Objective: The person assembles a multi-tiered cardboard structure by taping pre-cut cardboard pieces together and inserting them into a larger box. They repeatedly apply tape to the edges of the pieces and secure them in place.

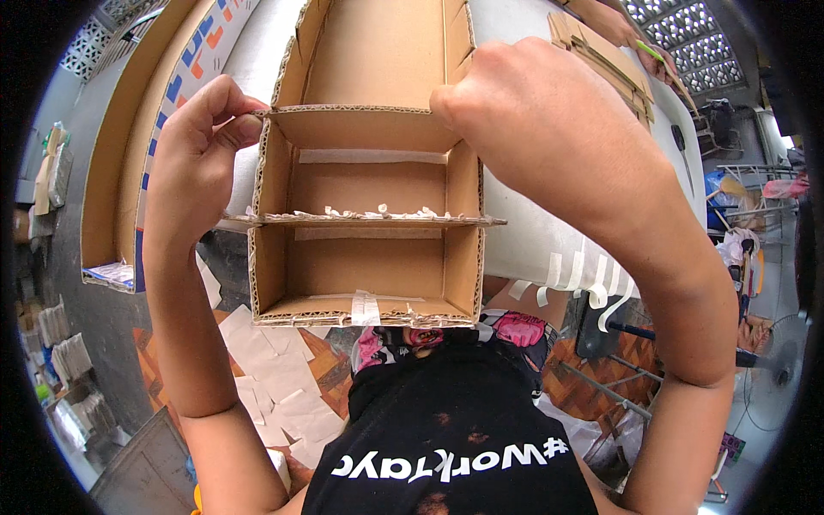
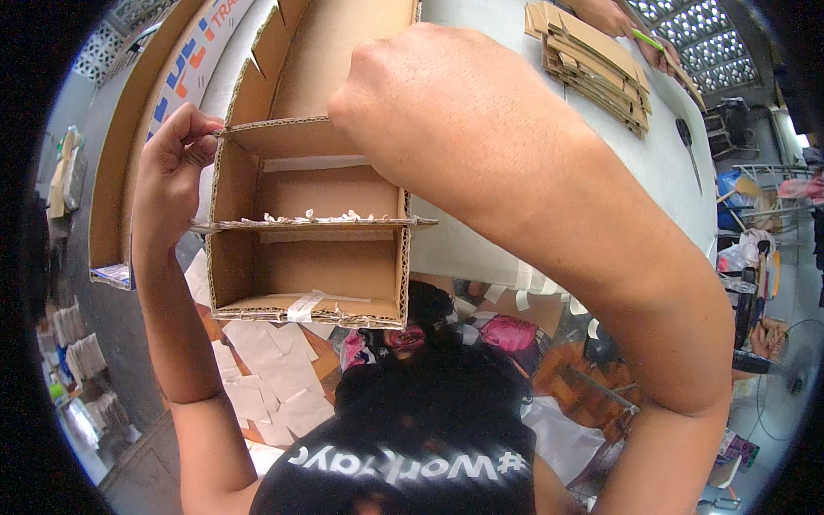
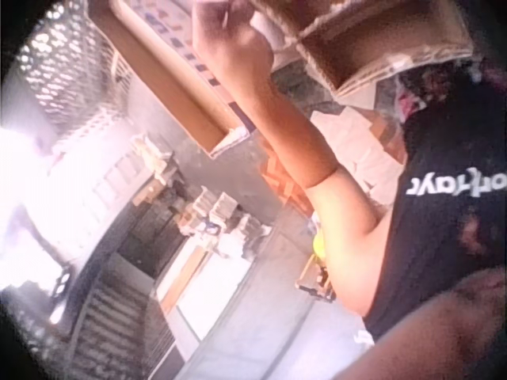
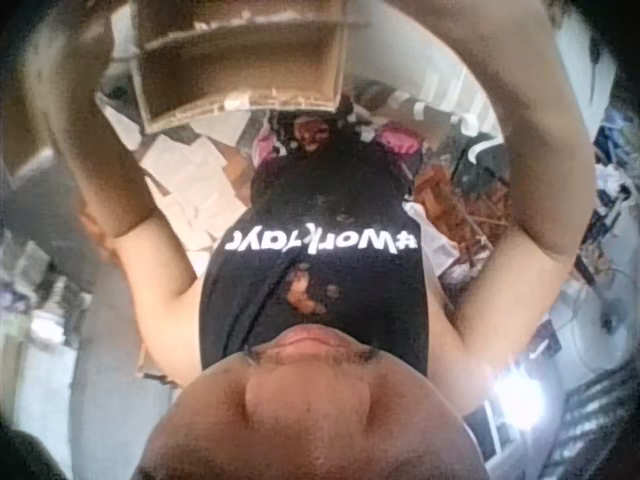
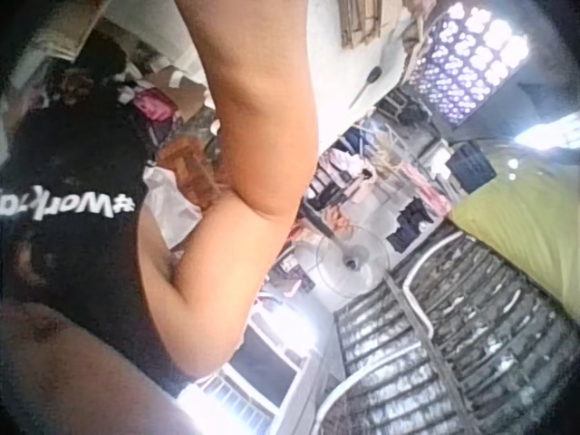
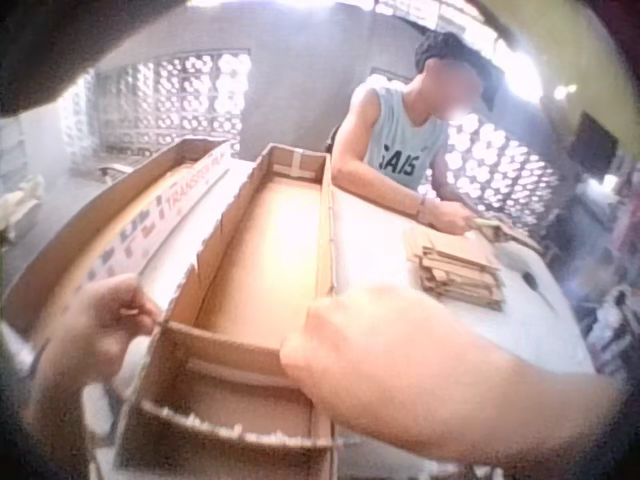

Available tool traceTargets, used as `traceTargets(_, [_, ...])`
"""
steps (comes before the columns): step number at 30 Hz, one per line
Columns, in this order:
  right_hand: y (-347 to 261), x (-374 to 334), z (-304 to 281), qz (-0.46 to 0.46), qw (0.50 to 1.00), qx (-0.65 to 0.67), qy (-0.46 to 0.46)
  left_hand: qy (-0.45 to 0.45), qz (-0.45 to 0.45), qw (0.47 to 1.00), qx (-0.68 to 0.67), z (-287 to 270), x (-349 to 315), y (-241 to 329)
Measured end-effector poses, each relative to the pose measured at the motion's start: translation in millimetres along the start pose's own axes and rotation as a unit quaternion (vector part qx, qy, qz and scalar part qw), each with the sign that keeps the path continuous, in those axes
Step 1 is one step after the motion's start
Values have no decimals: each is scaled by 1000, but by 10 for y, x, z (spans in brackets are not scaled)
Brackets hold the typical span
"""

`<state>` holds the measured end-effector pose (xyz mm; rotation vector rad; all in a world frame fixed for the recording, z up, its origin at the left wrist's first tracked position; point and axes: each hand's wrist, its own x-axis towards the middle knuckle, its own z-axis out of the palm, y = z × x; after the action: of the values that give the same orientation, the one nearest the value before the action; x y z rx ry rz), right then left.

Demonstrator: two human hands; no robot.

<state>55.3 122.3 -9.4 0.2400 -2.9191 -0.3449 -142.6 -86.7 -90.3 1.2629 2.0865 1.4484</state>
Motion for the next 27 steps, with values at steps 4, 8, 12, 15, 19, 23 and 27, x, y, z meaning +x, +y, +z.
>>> traceTargets(4, [-85, 64, -136, 29, 996, -7, -79, -10, 20, 999, 42, -43, 48, 54])
traceTargets(8, [-4, 81, -132, 39, 997, 0, -66, -15, 80, 976, 202, -154, 124, 443])
traceTargets(12, [65, 134, -195, 37, 994, 38, -99, -119, 199, 931, 281, 39, 326, 872])
traceTargets(15, [113, 172, -216, 41, 991, 46, -120, -175, 151, 906, 354, 181, 521, 917])
traceTargets(19, [85, 145, -208, 36, 991, 45, -120, -205, 106, 924, 306, 166, 567, 850])
traceTargets(23, [-4, 151, -197, 31, 991, 37, -129, -255, 124, 916, 285, 156, 623, 801])
traceTargets(27, [-115, 4, -177, 24, 998, 52, 8, -248, 90, 933, 245, 177, 659, 778])
